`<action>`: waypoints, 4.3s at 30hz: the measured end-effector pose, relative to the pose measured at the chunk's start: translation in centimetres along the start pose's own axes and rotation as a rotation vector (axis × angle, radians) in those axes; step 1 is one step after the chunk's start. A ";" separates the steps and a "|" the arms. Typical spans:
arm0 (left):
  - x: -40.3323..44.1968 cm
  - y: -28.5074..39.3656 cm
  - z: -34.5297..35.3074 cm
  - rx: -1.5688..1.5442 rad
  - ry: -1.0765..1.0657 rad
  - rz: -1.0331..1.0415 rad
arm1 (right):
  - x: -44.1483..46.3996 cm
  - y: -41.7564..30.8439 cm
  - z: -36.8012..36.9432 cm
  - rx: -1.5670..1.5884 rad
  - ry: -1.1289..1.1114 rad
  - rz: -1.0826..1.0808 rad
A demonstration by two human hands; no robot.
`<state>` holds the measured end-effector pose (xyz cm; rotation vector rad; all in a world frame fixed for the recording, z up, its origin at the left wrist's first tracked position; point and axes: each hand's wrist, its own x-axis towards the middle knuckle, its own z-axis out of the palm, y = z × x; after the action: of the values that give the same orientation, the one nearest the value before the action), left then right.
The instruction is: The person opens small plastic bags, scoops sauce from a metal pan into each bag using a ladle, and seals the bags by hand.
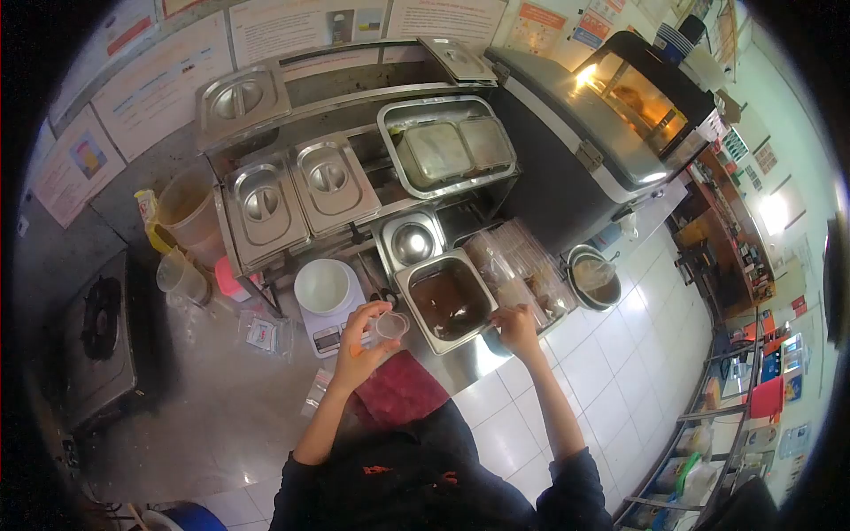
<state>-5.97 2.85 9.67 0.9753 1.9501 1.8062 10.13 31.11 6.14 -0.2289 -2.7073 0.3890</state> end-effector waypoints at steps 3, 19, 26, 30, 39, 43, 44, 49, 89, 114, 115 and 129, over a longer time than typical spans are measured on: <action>0.1 -0.6 0.1 -0.010 0.016 0.035 | -0.9 0.3 0.9 0.340 0.011 0.357; 5.6 -2.7 5.8 -0.177 0.067 0.128 | 0.3 0.4 -7.6 0.614 0.302 0.545; 8.5 -2.7 8.7 -0.233 -0.015 0.136 | 2.2 -1.5 -13.9 0.615 0.391 0.451; 9.2 -2.0 9.7 -0.203 -0.004 0.147 | 3.0 -2.3 -15.8 0.583 0.426 0.420; 10.4 -0.7 10.8 -0.282 -0.034 0.180 | 4.0 -4.0 -16.4 0.537 0.558 0.327; 10.4 1.1 10.4 -0.209 -0.026 0.232 | 4.0 -4.9 -15.8 0.484 0.592 0.310; 10.5 1.4 10.4 -0.183 -0.023 0.228 | 4.0 -5.2 -15.7 0.459 0.611 0.309; 10.4 2.7 10.2 -0.220 -0.013 0.265 | 3.8 -5.4 -14.9 0.408 0.678 0.274; 6.9 0.2 6.2 -0.131 0.105 0.253 | -1.0 -2.3 -2.5 0.154 0.143 0.592; 2.2 2.1 8.5 -0.164 0.030 0.164 | 0.4 -13.1 -2.2 0.541 0.325 0.355; 2.1 2.2 8.6 -0.138 0.020 0.176 | 0.3 -13.2 -2.2 0.470 0.357 0.328; 1.2 2.1 2.8 -0.150 0.296 0.199 | -5.1 -12.6 -1.9 0.607 0.259 0.502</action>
<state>-4.46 5.72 11.52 0.9246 1.8984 2.2867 14.28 18.48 9.81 -0.7200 -2.1297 1.1991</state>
